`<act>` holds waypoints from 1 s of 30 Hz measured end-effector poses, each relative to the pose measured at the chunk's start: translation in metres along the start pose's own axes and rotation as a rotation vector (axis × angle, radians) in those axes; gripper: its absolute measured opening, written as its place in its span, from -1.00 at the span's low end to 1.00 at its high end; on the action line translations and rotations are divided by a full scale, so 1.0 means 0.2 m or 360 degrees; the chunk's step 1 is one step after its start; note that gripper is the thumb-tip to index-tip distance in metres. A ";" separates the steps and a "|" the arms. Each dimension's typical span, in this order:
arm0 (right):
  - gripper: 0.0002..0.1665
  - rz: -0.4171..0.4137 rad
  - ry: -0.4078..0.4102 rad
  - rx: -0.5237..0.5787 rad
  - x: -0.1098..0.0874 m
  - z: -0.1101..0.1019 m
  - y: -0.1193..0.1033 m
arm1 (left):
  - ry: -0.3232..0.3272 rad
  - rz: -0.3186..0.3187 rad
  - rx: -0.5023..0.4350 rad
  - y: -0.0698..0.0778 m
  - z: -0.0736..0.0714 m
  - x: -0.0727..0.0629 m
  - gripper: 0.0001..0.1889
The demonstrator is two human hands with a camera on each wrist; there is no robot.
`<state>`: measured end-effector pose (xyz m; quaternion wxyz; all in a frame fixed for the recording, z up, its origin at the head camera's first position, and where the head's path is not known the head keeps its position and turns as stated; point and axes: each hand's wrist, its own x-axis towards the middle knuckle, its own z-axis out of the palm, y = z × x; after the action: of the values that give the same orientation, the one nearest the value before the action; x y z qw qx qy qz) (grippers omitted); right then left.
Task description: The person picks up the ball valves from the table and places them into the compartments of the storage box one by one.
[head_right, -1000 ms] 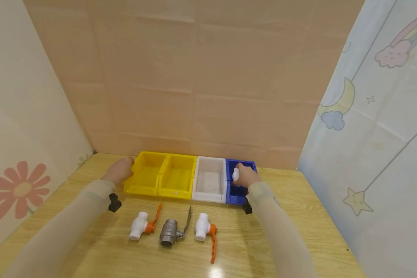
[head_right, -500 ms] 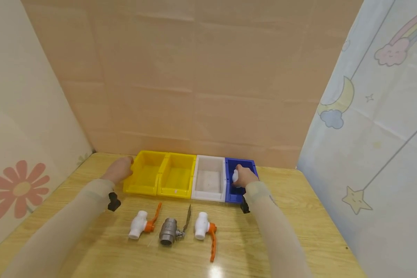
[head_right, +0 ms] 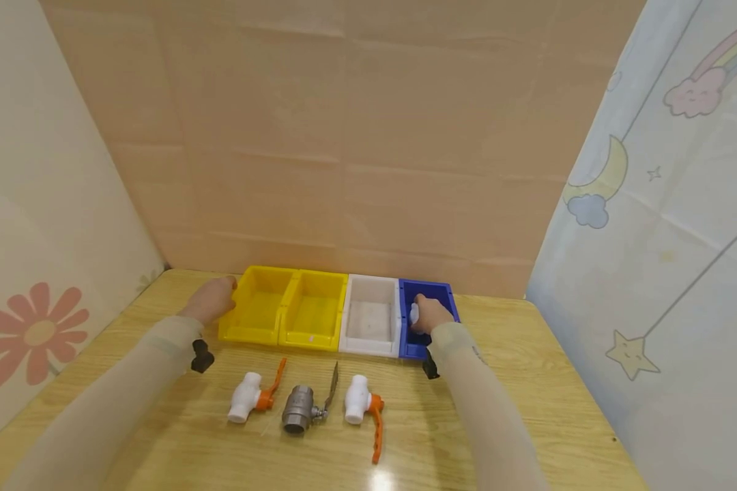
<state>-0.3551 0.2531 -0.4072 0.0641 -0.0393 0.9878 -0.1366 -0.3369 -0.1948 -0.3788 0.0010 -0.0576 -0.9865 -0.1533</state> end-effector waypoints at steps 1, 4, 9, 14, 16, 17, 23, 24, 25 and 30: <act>-0.22 -0.0004 0.0004 -0.0001 0.00 0.00 0.00 | 0.0003 -0.0003 -0.0001 0.00 0.00 0.00 -0.71; -0.22 -0.0005 0.0002 -0.0009 0.00 0.01 0.00 | 0.0007 0.0001 0.0011 0.00 0.00 0.00 -0.70; -0.18 0.0058 -0.0036 0.0004 0.01 0.02 0.01 | 0.0013 -0.0002 0.0021 0.00 0.01 0.01 -0.69; -0.17 0.0047 -0.0046 -0.0005 0.02 0.03 0.01 | 0.0007 -0.0018 0.0026 0.00 0.01 0.01 -0.70; -0.17 0.0041 -0.0042 -0.0006 0.03 0.03 0.01 | 0.0005 -0.0020 0.0025 0.00 0.01 0.01 -0.70; -0.17 0.0049 -0.0043 0.0002 0.03 0.04 0.01 | 0.0007 -0.0018 0.0026 0.00 0.01 0.01 -0.70; -0.18 0.0015 -0.0043 -0.0028 0.04 0.04 0.02 | 0.0016 -0.0021 0.0032 0.00 0.00 0.01 -0.69; -0.18 0.0002 -0.0040 -0.0036 0.04 0.04 0.02 | 0.0013 -0.0022 0.0034 0.00 0.00 0.01 -0.69; -0.17 -0.0003 -0.0039 -0.0041 0.04 0.04 0.02 | 0.0010 -0.0023 0.0034 0.00 0.00 0.01 -0.68; -0.16 -0.0007 -0.0050 -0.0052 0.04 0.05 0.03 | -0.0004 -0.0015 0.0026 0.00 -0.01 0.00 -0.68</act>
<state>-0.3616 0.2553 -0.4186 0.0787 -0.0446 0.9887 -0.1199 -0.3378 -0.1947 -0.3777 -0.0007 -0.0531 -0.9880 -0.1453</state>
